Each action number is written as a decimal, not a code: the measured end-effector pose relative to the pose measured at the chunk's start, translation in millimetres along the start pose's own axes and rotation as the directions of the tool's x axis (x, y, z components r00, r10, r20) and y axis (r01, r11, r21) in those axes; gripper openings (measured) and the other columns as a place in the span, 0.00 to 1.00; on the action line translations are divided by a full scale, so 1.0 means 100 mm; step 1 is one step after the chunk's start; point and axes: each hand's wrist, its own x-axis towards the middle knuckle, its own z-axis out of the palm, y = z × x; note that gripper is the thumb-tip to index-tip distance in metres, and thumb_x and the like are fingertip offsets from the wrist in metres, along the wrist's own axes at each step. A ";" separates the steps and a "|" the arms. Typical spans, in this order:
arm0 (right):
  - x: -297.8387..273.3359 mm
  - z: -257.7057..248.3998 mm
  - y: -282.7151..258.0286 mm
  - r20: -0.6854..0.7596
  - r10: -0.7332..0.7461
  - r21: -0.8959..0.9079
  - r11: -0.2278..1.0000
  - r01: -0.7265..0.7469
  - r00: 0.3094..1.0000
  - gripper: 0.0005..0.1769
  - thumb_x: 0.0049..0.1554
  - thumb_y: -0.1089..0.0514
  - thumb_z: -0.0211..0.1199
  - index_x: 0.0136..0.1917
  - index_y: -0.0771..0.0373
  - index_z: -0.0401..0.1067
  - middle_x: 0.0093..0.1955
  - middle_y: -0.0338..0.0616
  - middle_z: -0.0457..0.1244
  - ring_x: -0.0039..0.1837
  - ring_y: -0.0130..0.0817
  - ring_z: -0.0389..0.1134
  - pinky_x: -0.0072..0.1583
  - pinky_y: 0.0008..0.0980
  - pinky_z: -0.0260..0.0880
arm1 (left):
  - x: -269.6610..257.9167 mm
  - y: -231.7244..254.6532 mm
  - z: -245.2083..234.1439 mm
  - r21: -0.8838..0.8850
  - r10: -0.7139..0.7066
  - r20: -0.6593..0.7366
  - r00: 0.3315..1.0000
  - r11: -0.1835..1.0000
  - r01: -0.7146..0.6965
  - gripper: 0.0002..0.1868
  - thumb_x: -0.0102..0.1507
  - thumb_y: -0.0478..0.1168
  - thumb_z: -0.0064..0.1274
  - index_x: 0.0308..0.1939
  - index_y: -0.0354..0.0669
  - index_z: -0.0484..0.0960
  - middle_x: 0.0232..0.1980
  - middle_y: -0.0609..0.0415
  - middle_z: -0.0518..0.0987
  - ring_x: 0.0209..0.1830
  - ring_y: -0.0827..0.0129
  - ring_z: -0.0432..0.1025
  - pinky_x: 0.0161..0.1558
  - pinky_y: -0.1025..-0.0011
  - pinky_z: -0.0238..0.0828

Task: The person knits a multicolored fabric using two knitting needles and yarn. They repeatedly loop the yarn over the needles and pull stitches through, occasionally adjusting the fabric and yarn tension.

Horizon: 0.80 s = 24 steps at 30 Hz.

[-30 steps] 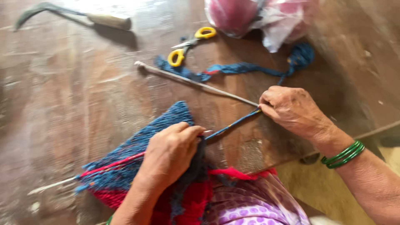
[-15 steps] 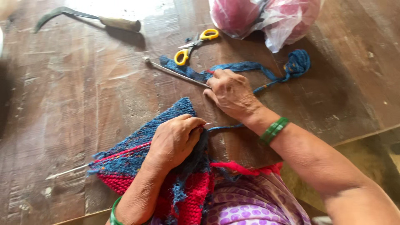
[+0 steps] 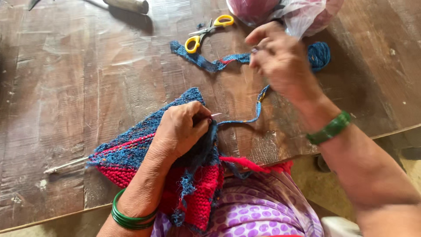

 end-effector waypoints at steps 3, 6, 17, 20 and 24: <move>-0.16 -0.20 -0.26 -0.115 0.026 0.182 0.983 -0.004 0.993 0.10 0.64 0.71 0.53 0.55 0.65 0.72 0.42 0.39 0.67 0.40 0.22 0.68 0.40 0.22 0.71 | -0.01 0.06 -0.02 0.081 0.032 -0.058 0.998 0.996 -0.027 0.07 0.57 0.39 0.60 0.37 0.43 0.86 0.35 0.46 0.84 0.36 0.54 0.81 0.40 0.62 0.76; -0.37 -0.27 -0.35 -0.172 0.055 0.296 0.955 -0.002 0.984 0.15 0.65 0.70 0.52 0.63 0.62 0.69 0.38 0.37 0.67 0.35 0.20 0.64 0.37 0.20 0.68 | -0.02 0.12 -0.06 0.055 0.051 -0.072 0.996 0.997 -0.047 0.06 0.58 0.38 0.59 0.38 0.42 0.86 0.34 0.46 0.84 0.35 0.55 0.81 0.38 0.63 0.76; -0.94 0.21 -0.32 0.231 0.275 0.442 0.825 -0.353 0.933 0.17 0.61 0.60 0.62 0.63 0.65 0.72 0.44 0.30 0.61 0.47 0.15 0.61 0.50 0.21 0.63 | 0.23 0.76 -0.40 0.101 0.213 -0.314 0.925 0.976 -0.191 0.05 0.60 0.34 0.61 0.38 0.38 0.82 0.34 0.47 0.83 0.35 0.60 0.82 0.38 0.67 0.76; -0.93 0.37 -0.40 0.312 0.378 0.509 0.708 -0.489 0.872 0.24 0.50 0.63 0.68 0.60 0.60 0.70 0.48 0.30 0.68 0.51 0.17 0.67 0.55 0.25 0.70 | 0.24 0.89 -0.41 0.083 0.188 -0.342 0.921 0.982 -0.170 0.05 0.62 0.34 0.62 0.39 0.38 0.81 0.34 0.47 0.83 0.34 0.63 0.82 0.37 0.68 0.76; -0.93 0.38 -0.30 0.380 0.310 0.337 0.831 -0.443 0.871 0.11 0.55 0.61 0.64 0.52 0.64 0.76 0.44 0.30 0.68 0.47 0.18 0.66 0.51 0.24 0.69 | 0.26 0.79 -0.43 -0.084 0.014 -0.342 0.940 0.995 -0.046 0.04 0.61 0.33 0.61 0.40 0.39 0.85 0.33 0.55 0.84 0.31 0.76 0.79 0.35 0.74 0.76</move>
